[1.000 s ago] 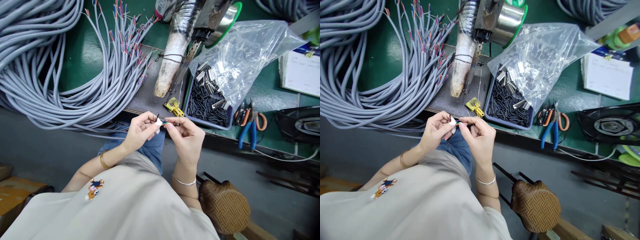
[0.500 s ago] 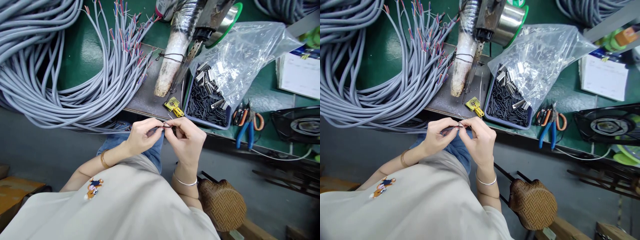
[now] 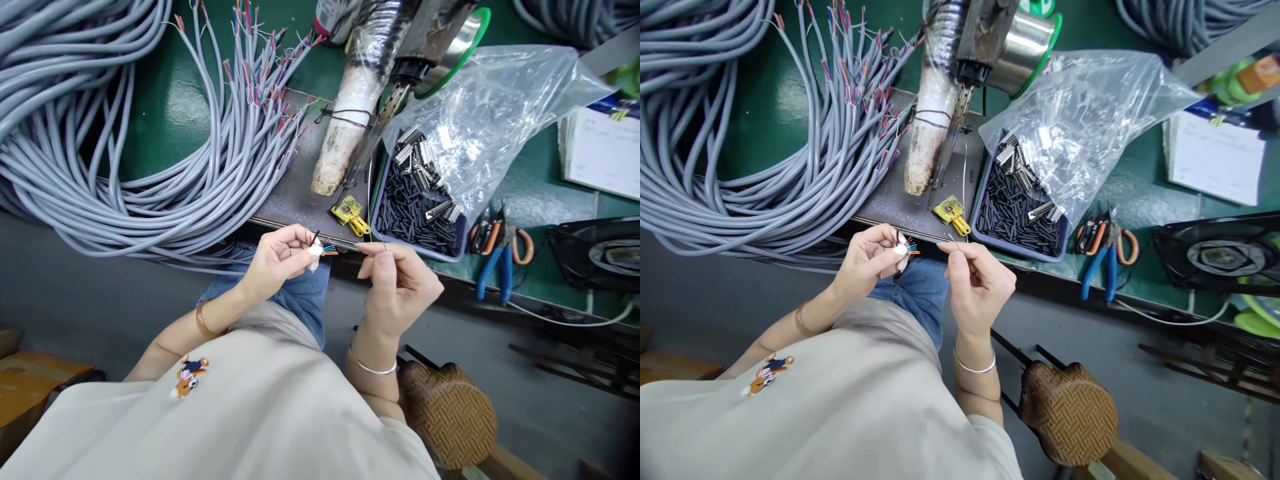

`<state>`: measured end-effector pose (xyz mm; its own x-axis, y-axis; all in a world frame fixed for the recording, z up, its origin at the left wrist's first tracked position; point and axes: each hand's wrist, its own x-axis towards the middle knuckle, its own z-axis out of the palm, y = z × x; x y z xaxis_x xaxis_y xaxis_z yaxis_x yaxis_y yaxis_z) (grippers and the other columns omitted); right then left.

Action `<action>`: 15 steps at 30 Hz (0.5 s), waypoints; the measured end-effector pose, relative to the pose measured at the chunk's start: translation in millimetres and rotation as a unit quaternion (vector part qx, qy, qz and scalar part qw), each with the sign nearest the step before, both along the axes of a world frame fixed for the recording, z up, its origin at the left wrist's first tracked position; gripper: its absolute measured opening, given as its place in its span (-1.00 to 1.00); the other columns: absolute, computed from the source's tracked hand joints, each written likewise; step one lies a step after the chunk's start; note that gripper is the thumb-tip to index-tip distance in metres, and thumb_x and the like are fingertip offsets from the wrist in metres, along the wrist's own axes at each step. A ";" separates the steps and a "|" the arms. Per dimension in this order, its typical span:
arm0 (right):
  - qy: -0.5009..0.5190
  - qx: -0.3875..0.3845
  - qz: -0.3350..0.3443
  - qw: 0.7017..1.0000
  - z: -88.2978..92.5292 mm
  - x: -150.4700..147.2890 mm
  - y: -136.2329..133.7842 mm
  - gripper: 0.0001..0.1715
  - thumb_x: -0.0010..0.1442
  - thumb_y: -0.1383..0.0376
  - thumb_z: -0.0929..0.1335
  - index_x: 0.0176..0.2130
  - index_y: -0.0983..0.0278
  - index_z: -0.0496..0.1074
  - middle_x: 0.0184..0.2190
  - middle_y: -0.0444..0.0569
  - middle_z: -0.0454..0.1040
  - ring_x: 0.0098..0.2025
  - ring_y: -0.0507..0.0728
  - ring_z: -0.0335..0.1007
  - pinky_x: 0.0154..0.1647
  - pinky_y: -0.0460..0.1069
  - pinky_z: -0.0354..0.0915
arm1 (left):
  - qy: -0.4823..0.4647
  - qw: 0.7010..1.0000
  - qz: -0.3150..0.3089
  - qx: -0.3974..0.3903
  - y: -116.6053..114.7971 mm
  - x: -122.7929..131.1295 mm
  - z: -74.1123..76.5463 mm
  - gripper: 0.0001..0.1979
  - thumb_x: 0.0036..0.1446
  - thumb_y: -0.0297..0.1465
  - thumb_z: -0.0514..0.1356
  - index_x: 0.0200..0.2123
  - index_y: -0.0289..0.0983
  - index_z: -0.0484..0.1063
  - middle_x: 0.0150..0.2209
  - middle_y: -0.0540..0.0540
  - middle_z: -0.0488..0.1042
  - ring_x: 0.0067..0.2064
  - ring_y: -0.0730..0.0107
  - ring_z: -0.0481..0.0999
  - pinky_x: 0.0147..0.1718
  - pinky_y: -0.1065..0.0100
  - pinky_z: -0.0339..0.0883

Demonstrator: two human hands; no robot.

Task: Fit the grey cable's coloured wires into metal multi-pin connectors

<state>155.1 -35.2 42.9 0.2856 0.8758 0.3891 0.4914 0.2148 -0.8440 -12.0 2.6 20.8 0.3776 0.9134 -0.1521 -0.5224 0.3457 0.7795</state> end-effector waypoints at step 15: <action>-0.079 0.139 0.020 0.987 0.9 4.1 -1.1 -0.70 0.32 0.30 0.41 0.00 0.00 0.63 -0.61 -0.21 0.46 -0.62 0.02 0.36 -0.63 -0.04 0.12 | -0.050 0.966 -0.242 0.069 21.2 -44.1 -68.7 -0.28 -0.38 0.26 0.42 -0.88 -0.21 0.21 -0.81 -0.16 0.32 -0.78 0.35 0.32 -0.76 0.32 0.23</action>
<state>159.2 -36.3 43.8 0.1691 0.7382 0.6530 0.5990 0.4492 -0.6629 -56.1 23.9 -47.9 0.7726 0.6346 0.0186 -0.4008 0.4648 0.7895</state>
